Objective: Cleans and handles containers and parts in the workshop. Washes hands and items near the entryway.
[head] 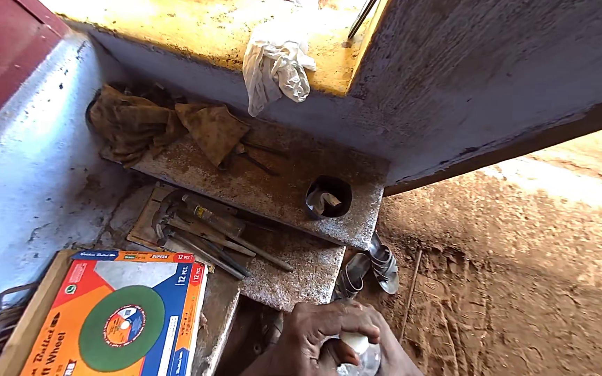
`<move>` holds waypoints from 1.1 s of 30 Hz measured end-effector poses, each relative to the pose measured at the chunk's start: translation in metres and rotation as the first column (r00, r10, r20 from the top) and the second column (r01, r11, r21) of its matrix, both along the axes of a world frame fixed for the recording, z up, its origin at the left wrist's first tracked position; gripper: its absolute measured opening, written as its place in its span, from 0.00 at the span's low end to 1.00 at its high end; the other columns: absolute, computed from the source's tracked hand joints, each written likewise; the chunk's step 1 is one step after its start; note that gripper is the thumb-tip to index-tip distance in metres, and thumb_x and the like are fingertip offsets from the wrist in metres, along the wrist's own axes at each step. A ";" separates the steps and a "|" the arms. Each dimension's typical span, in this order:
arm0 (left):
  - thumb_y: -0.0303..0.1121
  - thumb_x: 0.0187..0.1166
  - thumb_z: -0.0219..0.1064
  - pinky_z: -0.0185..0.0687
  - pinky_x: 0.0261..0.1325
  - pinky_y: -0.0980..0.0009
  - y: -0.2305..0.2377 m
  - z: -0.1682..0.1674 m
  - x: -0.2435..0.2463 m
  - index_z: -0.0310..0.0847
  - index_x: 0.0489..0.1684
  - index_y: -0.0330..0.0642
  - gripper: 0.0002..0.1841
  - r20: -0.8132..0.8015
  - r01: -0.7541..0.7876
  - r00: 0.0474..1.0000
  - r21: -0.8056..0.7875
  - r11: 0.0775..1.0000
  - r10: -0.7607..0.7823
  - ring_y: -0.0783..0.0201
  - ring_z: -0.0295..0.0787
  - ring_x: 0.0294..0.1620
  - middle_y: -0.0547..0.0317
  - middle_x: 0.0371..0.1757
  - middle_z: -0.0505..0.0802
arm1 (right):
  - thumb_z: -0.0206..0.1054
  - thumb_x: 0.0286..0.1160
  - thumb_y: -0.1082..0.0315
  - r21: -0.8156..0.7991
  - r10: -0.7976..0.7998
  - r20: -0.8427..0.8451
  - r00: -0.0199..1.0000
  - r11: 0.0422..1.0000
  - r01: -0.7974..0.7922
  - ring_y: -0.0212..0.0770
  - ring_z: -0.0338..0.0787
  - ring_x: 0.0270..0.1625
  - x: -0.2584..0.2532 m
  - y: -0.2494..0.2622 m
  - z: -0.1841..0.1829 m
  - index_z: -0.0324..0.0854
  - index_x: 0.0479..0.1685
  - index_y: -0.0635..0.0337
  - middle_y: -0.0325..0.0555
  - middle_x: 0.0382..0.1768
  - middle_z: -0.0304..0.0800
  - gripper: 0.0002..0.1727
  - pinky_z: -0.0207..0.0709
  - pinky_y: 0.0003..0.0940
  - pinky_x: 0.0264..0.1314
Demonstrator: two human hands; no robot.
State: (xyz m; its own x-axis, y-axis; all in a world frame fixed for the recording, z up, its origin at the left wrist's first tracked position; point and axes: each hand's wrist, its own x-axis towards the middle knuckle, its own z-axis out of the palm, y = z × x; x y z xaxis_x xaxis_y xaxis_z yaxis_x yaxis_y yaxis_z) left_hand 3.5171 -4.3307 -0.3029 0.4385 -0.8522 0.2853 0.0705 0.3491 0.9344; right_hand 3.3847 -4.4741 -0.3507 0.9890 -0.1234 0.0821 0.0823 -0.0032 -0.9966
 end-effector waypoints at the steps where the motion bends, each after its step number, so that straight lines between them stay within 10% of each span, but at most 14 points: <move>1: 0.41 0.91 0.58 0.78 0.82 0.57 0.000 0.000 -0.006 0.87 0.53 0.30 0.20 0.036 -0.079 0.996 0.012 0.997 0.079 0.57 0.92 0.66 0.44 0.53 0.96 | 0.84 0.50 0.38 -0.025 -0.036 -0.009 0.999 0.999 0.036 0.18 0.89 0.57 0.000 0.002 0.002 0.83 0.59 0.52 0.32 0.50 0.94 0.38 0.83 0.22 0.64; 8: 0.33 0.77 0.76 0.89 0.73 0.59 -0.006 -0.003 -0.033 0.89 0.52 0.31 0.14 0.229 -0.495 0.851 0.052 0.867 0.472 0.57 0.94 0.64 0.44 0.56 0.96 | 0.79 0.54 0.30 -0.316 -0.316 0.032 0.948 0.897 0.309 0.11 0.87 0.55 0.003 0.008 0.005 0.82 0.62 0.53 0.27 0.50 0.94 0.42 0.82 0.14 0.61; 14: 0.24 0.83 0.61 0.64 0.88 0.56 0.007 0.012 -0.002 0.89 0.57 0.32 0.13 0.425 -0.075 0.904 0.044 0.996 0.050 0.44 0.74 0.82 0.35 0.71 0.86 | 0.82 0.53 0.34 -0.268 -0.234 0.022 0.972 0.935 0.232 0.12 0.86 0.61 -0.005 -0.004 0.001 0.79 0.68 0.48 0.24 0.56 0.92 0.43 0.82 0.17 0.67; 28: 0.14 0.74 0.62 0.76 0.79 0.62 0.011 0.038 0.029 0.86 0.67 0.37 0.22 0.640 0.017 0.745 0.263 0.965 -0.188 0.44 0.82 0.71 0.37 0.64 0.88 | 0.82 0.50 0.39 -0.384 -0.192 0.004 0.981 0.906 0.178 0.14 0.89 0.55 -0.004 -0.013 0.004 0.82 0.61 0.58 0.36 0.49 0.95 0.41 0.83 0.16 0.62; 33: 0.31 0.84 0.67 0.82 0.68 0.65 0.010 0.038 0.029 0.87 0.61 0.35 0.13 0.667 -0.064 0.726 0.305 0.950 -0.166 0.47 0.86 0.61 0.40 0.54 0.89 | 0.83 0.50 0.40 -0.390 -0.168 -0.021 0.986 0.909 0.147 0.16 0.89 0.54 -0.004 -0.011 0.005 0.82 0.60 0.59 0.39 0.49 0.95 0.40 0.83 0.17 0.61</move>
